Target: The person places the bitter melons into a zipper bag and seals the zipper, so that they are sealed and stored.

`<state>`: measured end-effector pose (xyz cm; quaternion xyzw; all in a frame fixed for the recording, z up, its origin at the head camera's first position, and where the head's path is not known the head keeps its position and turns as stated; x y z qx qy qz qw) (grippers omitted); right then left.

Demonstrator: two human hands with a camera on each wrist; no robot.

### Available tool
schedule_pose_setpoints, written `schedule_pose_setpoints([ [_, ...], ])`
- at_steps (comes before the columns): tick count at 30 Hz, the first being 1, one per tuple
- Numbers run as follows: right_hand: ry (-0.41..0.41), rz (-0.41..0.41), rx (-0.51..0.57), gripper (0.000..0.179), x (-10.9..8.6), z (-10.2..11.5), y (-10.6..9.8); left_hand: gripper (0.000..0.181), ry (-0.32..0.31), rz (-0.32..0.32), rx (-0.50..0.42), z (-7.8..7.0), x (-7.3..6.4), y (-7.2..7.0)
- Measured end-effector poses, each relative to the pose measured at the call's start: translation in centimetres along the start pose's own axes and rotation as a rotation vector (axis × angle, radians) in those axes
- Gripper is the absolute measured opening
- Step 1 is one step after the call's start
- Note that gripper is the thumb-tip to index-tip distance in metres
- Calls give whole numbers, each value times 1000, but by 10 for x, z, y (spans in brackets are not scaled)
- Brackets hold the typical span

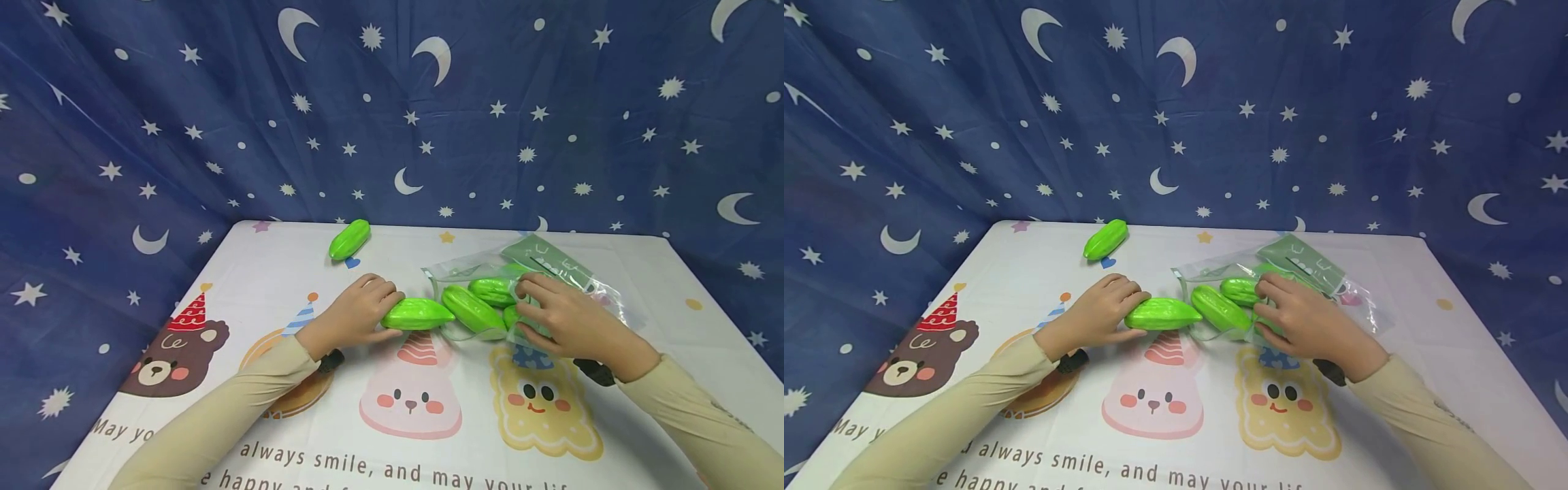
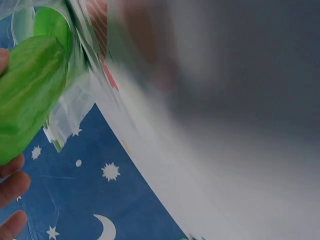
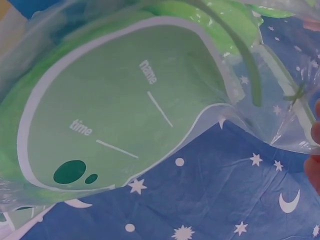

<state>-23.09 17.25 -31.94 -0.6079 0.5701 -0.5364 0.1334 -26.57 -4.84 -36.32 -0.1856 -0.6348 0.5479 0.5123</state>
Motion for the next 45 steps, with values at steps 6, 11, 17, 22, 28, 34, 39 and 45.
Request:
schedule_pose_setpoints([
  [6, -33, -36, -8, 39, 2, 4, -2, 50, 1, 24, 15, -6, 11, 7],
  [11, -42, -44, -1, 37, 3, 6, -2, 49, -11, 52, 15, -9, 21, 13],
  [17, -47, -43, 13, 36, 3, 7, -1, 49, -16, 66, 44, -12, 31, 22],
  [22, -45, -41, 16, 36, 3, 7, -2, 50, -4, 64, 46, -16, 40, 27],
  [28, -43, -43, 12, 36, 3, 8, -2, 50, 3, 82, 33, -20, 51, 32],
  [34, -43, -53, 12, 35, 4, 8, -3, 51, 18, 106, 20, -25, 63, 36],
  [39, -49, -50, 8, 36, 4, 8, -3, 53, 41, 130, 4, -28, 72, 42],
  [45, -51, -41, -5, 37, 4, 8, -3, 55, 67, 160, 16, -30, 80, 54],
])
Point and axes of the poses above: each hand's wrist, its own x-axis towards the middle knuckle, its own y-axis out of the palm, z = x × y, the point moved 8 cm from there along x, towards the middle knuckle, and after that the axes turned 9 degrees about -x, right-handed, at the moved point
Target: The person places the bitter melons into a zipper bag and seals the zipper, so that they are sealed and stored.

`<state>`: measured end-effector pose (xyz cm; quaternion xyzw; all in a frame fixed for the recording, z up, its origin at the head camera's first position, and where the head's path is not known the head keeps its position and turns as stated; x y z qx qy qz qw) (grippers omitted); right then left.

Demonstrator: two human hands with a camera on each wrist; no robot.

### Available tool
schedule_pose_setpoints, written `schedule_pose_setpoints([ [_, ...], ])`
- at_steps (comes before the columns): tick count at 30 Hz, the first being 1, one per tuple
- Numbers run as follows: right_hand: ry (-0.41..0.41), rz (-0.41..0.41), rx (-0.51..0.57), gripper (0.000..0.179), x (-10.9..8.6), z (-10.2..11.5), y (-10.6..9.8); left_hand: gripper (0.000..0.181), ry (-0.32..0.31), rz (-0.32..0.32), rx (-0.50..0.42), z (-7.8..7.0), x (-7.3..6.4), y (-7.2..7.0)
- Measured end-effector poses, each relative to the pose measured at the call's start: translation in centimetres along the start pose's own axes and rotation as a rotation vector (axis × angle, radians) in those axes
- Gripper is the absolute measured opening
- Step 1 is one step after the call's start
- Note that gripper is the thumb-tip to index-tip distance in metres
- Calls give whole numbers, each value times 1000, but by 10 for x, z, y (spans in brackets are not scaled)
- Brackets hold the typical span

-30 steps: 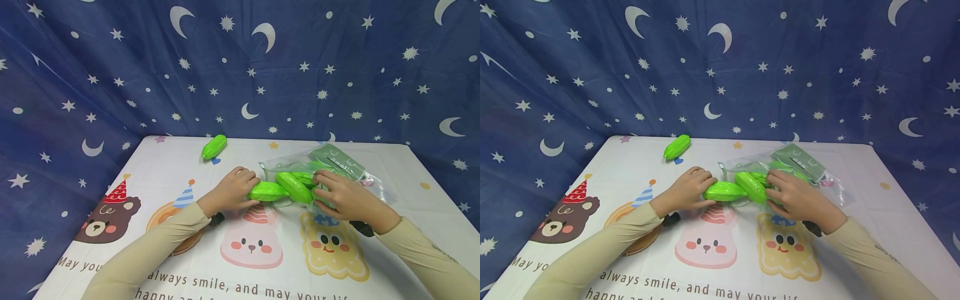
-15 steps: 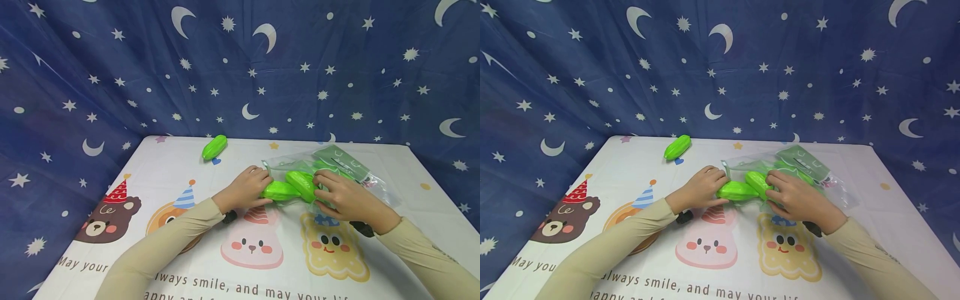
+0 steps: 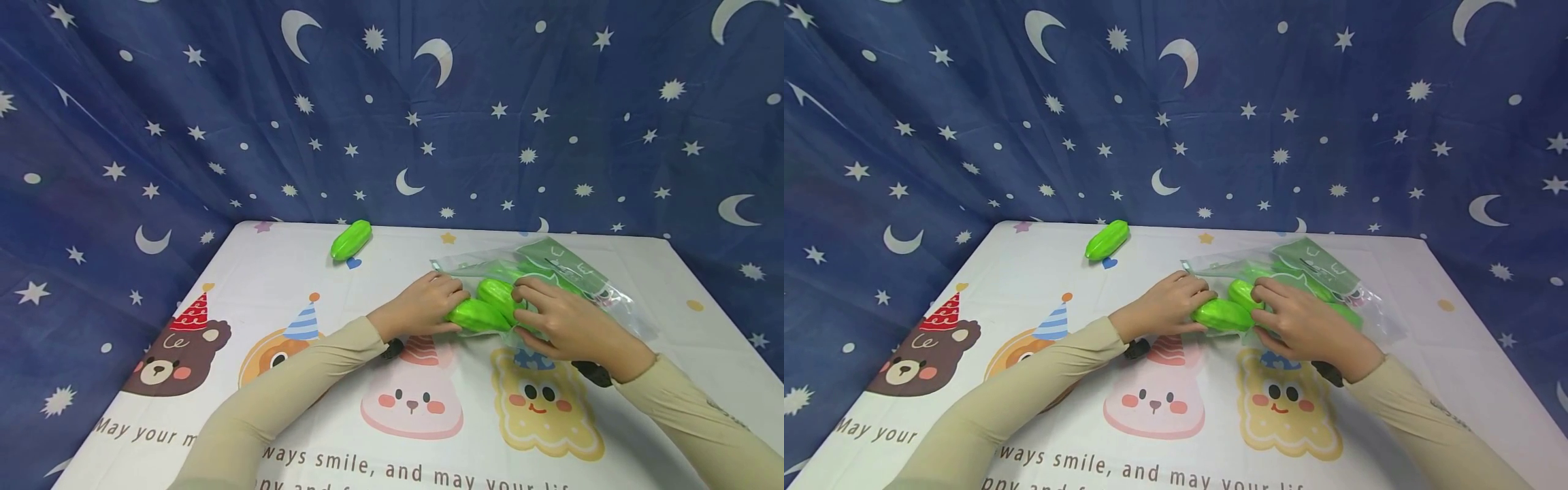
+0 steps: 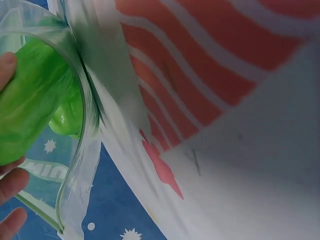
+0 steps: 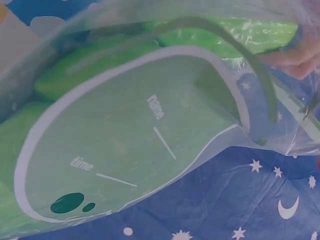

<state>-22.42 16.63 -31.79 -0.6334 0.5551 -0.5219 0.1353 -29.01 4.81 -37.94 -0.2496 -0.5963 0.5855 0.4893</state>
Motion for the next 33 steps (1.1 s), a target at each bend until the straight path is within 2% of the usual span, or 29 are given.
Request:
schedule_pose_setpoints([
  [4, -2, -13, 2, 36, 0, 0, -1, 57, -34, -11, 79, 3, 2, 2],
  [10, -3, -43, 16, 34, -2, -1, -3, 59, -168, -20, 171, 16, 0, 2],
  [14, -2, -46, 14, 34, -2, -1, -3, 59, -255, 12, 172, 24, -1, 4],
  [16, -4, -49, 14, 34, -2, -1, -3, 58, -277, 24, 158, 26, -1, 5],
  [20, -8, -44, 9, 33, -2, -1, -3, 50, -274, 35, 127, 25, 0, 6],
  [27, -7, -33, -3, 34, -3, 0, -4, 33, -203, 67, 80, 17, 4, 9],
  [33, -5, -32, -1, 33, -3, -1, -3, 34, -228, 118, 67, 19, 1, 17],
])
Point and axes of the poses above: each hand's wrist, its own x-axis towards the middle knuckle, its own y-axis out of the palm, z = x × y, the point moved 8 cm from there along x, towards the middle knuckle, and after that the axes turned 9 degrees about -x, right-handed, at the moved point
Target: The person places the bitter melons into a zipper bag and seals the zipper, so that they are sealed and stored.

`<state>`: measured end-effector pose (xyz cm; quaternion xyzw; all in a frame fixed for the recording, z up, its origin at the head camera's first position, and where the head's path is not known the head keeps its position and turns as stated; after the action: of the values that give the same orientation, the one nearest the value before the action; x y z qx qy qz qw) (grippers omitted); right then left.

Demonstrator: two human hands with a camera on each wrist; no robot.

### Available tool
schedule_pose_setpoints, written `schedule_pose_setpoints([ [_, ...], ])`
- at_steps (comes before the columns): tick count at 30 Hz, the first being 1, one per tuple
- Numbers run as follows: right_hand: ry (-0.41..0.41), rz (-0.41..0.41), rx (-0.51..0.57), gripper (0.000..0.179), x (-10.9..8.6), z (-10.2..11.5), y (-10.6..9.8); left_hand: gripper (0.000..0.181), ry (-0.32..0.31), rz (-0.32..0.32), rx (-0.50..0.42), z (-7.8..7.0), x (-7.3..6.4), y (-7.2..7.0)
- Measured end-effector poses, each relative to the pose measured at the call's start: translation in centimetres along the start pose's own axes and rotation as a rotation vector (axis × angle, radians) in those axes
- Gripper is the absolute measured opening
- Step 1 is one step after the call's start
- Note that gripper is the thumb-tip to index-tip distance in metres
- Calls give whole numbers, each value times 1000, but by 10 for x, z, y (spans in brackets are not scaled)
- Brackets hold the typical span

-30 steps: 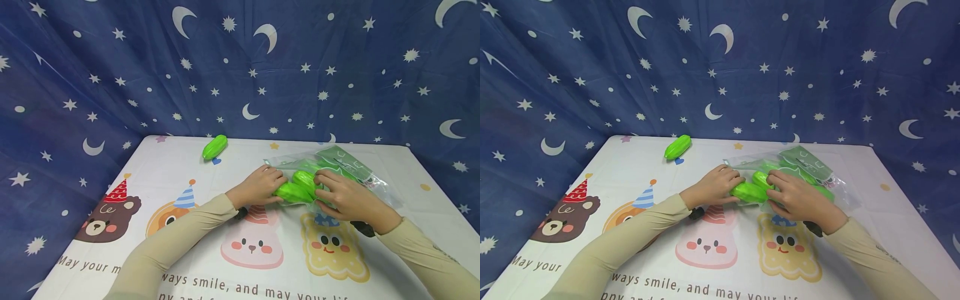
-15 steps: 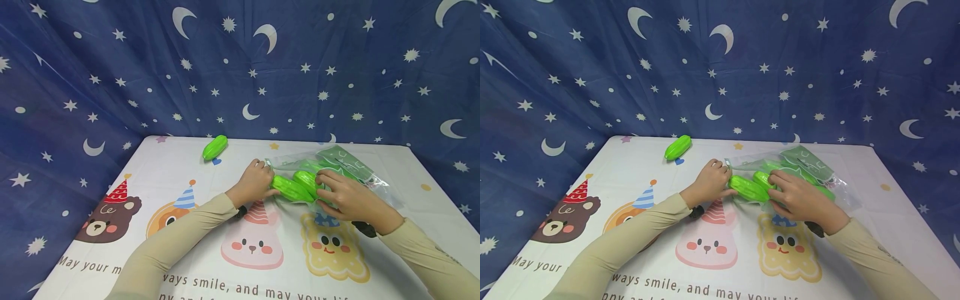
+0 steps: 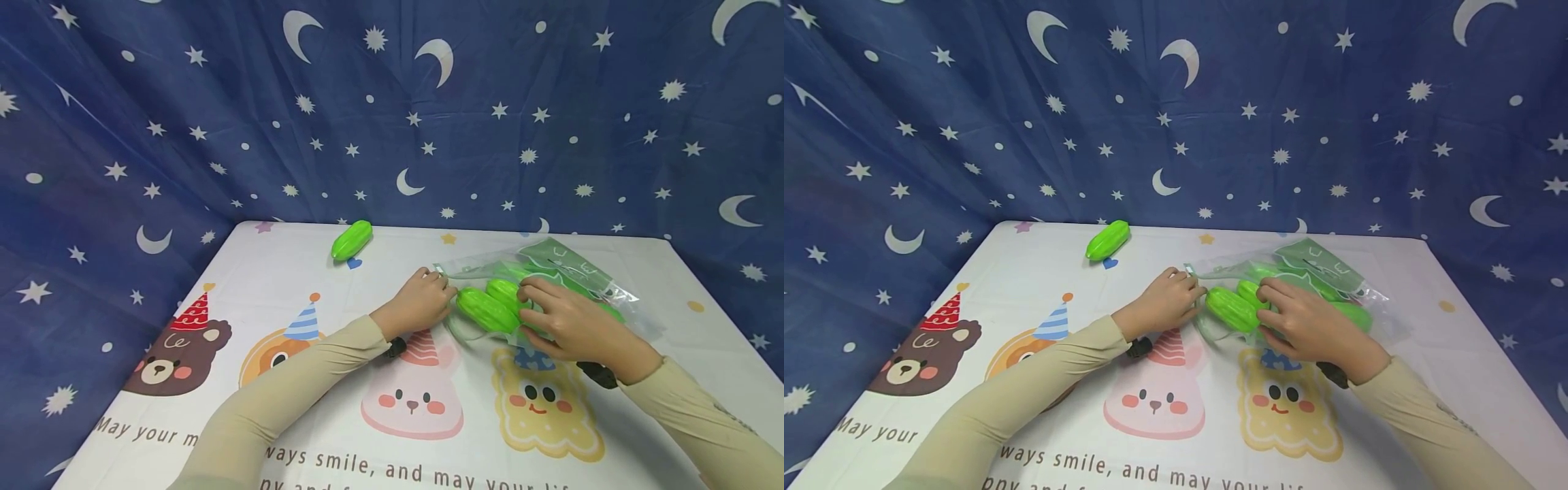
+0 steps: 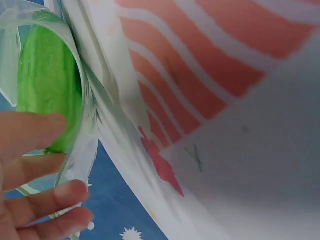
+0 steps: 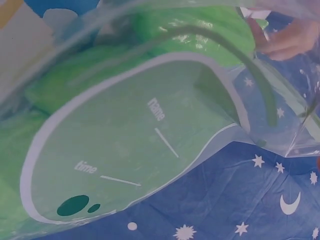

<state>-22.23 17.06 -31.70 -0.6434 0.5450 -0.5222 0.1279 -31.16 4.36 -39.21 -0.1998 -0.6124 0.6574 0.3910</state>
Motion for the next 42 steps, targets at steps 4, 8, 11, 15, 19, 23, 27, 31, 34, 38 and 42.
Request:
schedule_pose_setpoints([
  [4, -5, -15, 8, 33, 0, -1, 0, 38, 0, 24, 5, 3, -5, 4],
  [8, -4, -15, 9, 33, 0, -1, -1, 42, 23, -2, -10, 7, -13, 0],
  [11, 3, -6, 6, 34, 0, -2, -1, 44, 42, -50, -35, 12, -18, -6],
  [15, 10, 6, 0, 35, -1, -3, -1, 43, 60, -114, -64, 19, -27, -11],
  [19, 11, 10, 1, 35, -1, -3, -1, 43, 59, -141, -75, 29, -34, -15],
  [23, 11, 7, 3, 35, -2, -3, -1, 47, 31, -141, -48, 44, -42, -18],
  [27, 13, 3, 6, 35, -3, -3, -1, 48, -4, -170, -11, 63, -49, -23],
  [31, 14, -4, 6, 35, -3, -3, -1, 48, -32, -220, 7, 84, -56, -31],
  [34, 16, -4, 4, 35, -3, -3, -1, 48, -59, -242, 30, 101, -61, -34],
  [38, 18, -4, 2, 35, -3, -3, -2, 49, -96, -246, 71, 124, -67, -35],
  [42, 15, -7, 1, 35, -3, -3, -2, 47, -125, -237, 95, 146, -73, -32],
])
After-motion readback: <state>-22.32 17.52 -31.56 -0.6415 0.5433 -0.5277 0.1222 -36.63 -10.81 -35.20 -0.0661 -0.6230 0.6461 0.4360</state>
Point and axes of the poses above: each hand's wrist, its own x-axis towards the middle knuckle, its own y-axis out of the palm, z = x × y, the point moved 8 cm from there along x, towards the middle knuckle, and after that the axes turned 9 degrees about -x, right-handed, at the moved point
